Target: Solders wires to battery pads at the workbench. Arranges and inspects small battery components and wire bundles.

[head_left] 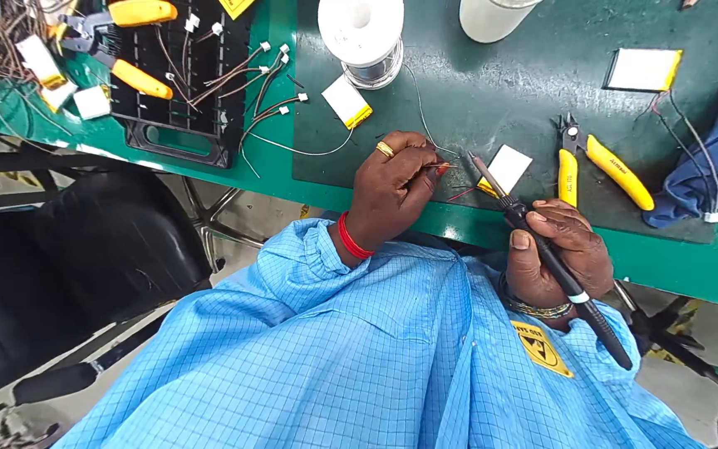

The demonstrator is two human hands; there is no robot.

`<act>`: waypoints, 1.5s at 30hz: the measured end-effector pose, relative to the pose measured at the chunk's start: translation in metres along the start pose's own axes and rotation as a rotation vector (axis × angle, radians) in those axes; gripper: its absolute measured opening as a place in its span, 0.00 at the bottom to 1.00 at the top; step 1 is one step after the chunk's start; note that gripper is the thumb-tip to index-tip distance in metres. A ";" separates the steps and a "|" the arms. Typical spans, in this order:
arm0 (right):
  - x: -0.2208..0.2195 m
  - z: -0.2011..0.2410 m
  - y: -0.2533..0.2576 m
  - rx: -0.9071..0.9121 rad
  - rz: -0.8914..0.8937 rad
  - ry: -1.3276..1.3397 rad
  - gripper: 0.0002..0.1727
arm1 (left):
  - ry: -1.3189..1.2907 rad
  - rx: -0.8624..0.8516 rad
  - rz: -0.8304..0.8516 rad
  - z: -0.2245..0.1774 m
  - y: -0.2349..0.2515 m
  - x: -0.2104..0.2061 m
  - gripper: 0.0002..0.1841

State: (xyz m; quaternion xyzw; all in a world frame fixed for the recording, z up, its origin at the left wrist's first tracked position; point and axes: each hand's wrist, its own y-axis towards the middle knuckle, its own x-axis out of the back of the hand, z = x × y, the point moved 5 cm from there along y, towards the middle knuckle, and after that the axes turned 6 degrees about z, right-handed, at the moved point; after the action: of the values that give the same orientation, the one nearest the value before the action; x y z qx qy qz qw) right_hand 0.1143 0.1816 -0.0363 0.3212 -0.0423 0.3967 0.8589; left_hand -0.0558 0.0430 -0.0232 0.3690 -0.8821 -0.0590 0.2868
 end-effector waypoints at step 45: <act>-0.007 0.007 0.008 -0.060 0.010 0.222 0.12 | -1.037 0.524 0.247 -0.015 -0.021 0.001 0.14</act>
State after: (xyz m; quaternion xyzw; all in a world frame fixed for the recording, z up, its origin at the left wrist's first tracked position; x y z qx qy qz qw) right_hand 0.1051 0.1774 -0.0289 0.2493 0.0395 0.4327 0.8655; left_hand -0.0353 0.0291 -0.0174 0.2450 -0.9287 0.0219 -0.2775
